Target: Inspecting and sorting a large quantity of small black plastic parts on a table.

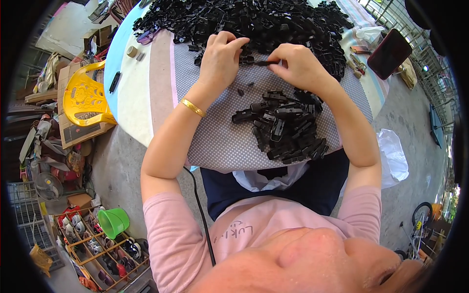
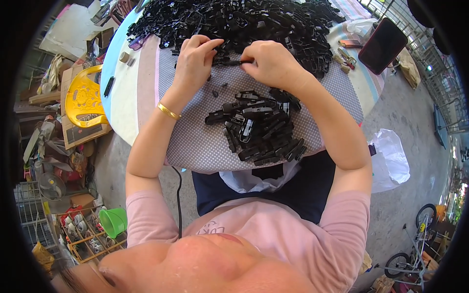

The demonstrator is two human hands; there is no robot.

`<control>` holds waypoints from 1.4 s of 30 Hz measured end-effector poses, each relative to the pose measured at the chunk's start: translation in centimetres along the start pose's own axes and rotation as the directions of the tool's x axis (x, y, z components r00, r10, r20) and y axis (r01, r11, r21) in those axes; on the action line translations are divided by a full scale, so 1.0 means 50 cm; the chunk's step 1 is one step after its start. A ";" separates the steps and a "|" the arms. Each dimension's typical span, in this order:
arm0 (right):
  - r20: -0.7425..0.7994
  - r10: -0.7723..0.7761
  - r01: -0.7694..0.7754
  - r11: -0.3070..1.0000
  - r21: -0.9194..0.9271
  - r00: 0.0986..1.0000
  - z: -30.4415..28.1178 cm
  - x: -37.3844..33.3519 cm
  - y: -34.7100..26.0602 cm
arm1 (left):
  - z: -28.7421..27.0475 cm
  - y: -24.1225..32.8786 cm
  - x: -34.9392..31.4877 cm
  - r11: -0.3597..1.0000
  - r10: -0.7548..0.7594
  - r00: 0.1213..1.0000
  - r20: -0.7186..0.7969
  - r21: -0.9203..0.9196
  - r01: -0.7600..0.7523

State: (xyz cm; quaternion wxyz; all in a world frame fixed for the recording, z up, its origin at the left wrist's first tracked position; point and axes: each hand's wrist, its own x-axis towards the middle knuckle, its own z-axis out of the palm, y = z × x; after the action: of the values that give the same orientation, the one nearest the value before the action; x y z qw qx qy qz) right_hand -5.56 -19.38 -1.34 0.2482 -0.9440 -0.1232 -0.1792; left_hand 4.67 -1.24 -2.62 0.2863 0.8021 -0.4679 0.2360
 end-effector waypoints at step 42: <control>-0.410 -0.122 0.254 0.924 0.285 0.904 -0.005 0.012 -0.025 | -0.052 0.066 -0.002 0.517 -0.275 0.918 0.287 -0.761 0.392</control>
State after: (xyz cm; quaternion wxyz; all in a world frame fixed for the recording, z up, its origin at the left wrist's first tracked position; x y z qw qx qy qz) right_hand -5.51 -18.35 -0.38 0.4039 -0.8183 -0.1921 -0.3610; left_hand 1.42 -0.73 -0.01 0.6265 0.6722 -0.3776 -0.1138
